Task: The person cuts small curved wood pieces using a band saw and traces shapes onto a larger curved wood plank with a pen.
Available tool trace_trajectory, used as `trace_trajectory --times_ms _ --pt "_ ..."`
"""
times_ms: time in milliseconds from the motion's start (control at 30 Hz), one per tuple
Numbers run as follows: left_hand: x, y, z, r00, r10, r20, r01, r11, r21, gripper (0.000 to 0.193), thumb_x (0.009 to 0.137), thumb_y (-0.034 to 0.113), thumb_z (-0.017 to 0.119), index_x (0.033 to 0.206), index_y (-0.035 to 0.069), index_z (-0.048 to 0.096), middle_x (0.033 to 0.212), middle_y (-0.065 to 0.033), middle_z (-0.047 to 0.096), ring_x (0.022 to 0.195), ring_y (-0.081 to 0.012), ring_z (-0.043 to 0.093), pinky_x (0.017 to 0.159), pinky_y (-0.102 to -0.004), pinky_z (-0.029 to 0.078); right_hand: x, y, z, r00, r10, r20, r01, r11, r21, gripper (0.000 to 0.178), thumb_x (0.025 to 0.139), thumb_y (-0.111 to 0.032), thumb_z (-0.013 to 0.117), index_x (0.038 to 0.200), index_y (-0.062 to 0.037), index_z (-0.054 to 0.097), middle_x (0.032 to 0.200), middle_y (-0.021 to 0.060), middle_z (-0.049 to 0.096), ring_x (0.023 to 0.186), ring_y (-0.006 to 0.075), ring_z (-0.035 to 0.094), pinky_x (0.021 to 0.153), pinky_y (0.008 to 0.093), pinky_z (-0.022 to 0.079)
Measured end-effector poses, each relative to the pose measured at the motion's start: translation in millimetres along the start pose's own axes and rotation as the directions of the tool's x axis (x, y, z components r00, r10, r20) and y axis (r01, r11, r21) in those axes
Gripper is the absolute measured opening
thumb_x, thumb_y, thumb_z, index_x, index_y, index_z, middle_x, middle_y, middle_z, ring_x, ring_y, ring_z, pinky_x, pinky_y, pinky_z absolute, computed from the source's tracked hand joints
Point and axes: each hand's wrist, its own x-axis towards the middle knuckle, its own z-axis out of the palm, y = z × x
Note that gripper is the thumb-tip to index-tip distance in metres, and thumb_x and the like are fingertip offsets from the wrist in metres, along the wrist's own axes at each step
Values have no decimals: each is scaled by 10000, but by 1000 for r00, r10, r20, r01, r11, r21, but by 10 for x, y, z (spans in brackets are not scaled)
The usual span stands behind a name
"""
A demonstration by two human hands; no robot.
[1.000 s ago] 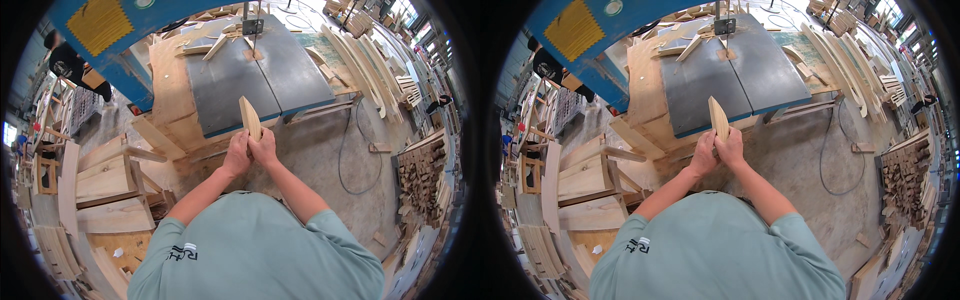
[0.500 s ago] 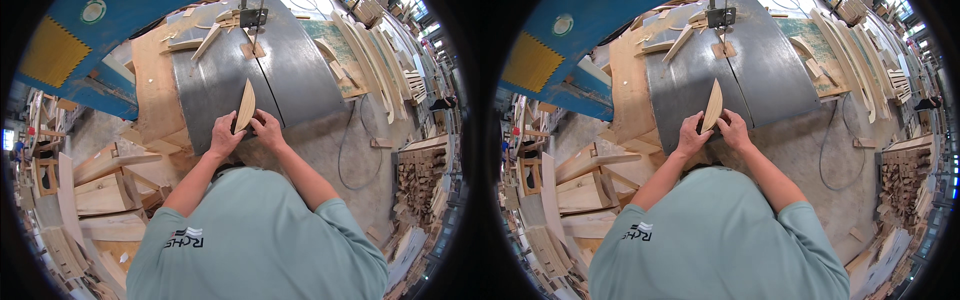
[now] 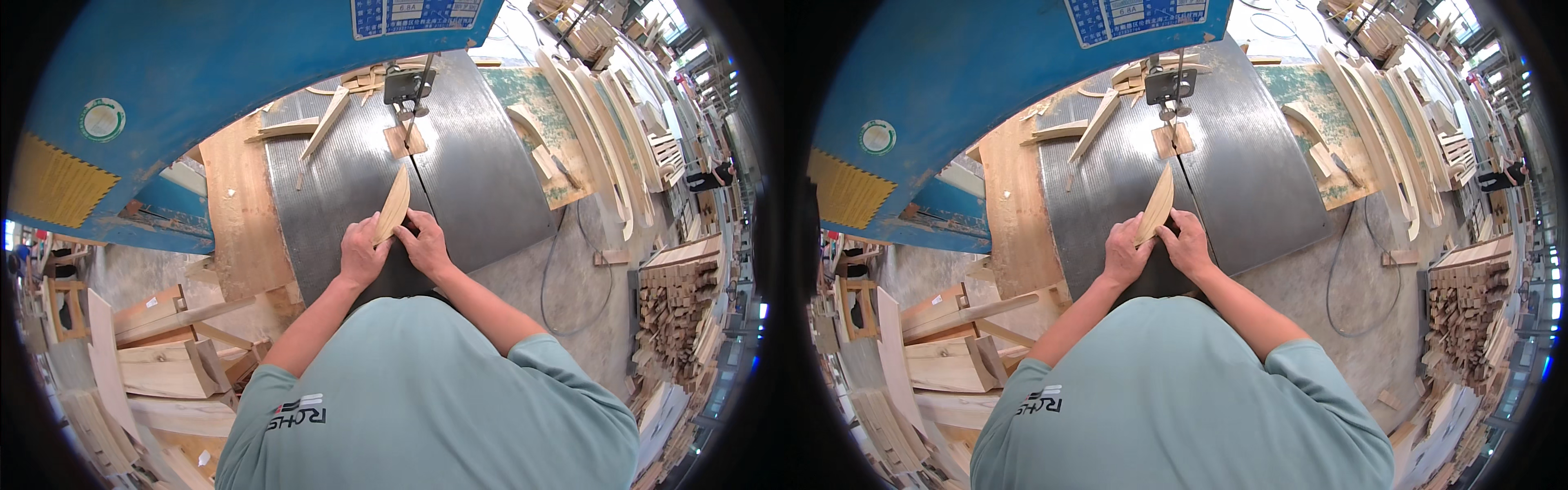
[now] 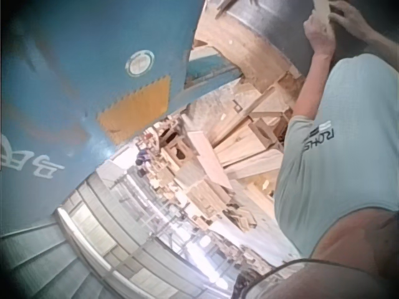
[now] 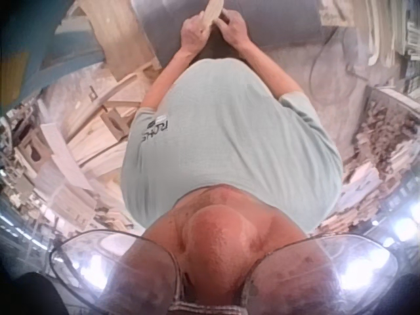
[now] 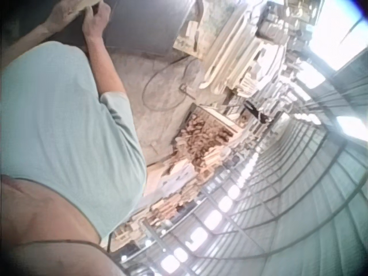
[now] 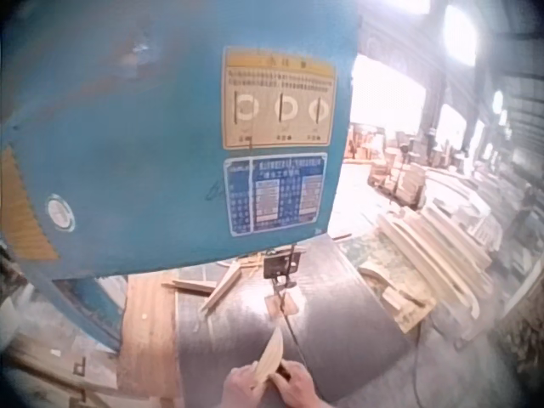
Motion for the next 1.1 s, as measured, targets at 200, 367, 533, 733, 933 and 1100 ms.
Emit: trace_trajectory --times_ms 200,367,533,733,933,1100 --pt "275 -80 89 1000 -31 4 31 1000 3 566 771 155 779 1274 -40 610 1159 -179 687 973 -369 623 881 -446 497 352 67 -38 999 -9 47 10 1000 -23 383 824 -178 779 1129 18 657 1038 184 672 978 357 632 882 441 502" --pt "415 -84 154 1000 -22 -11 22 1000 10 562 783 164 774 1281 -38 608 1161 -174 689 972 -367 624 887 -445 497 488 189 -22 1000 -17 25 17 1000 -21 377 815 -183 783 1097 30 650 1017 192 671 967 368 629 870 451 500" --pt "477 -110 231 999 -20 -27 20 1000 -3 550 793 172 775 1275 -37 612 1167 -175 686 976 -370 624 890 -446 496 579 244 -49 998 9 57 -7 1000 -25 397 816 -180 788 1117 38 648 1028 198 671 971 370 631 875 445 508" --pt "553 -130 332 997 -24 -67 25 1000 13 536 803 185 776 1264 -38 620 1150 -174 691 976 -372 628 891 -447 496 709 301 -90 997 8 77 -5 999 -32 399 824 -191 787 1127 33 654 1019 187 667 953 347 634 866 428 510" --pt "652 -30 364 996 -54 -70 54 999 -3 513 808 181 769 1258 -21 630 1127 -167 698 974 -374 633 889 -457 491 824 268 -187 988 55 141 -51 998 -28 359 856 -187 758 1154 -9 667 993 169 661 943 327 635 861 411 514" --pt "677 -7 407 995 -44 -90 43 999 -10 504 804 172 765 1251 -17 630 1111 -163 700 964 -378 634 879 -462 489 877 220 -260 981 61 187 -64 998 10 352 860 -178 749 1176 -42 674 986 169 664 934 334 637 851 413 515"
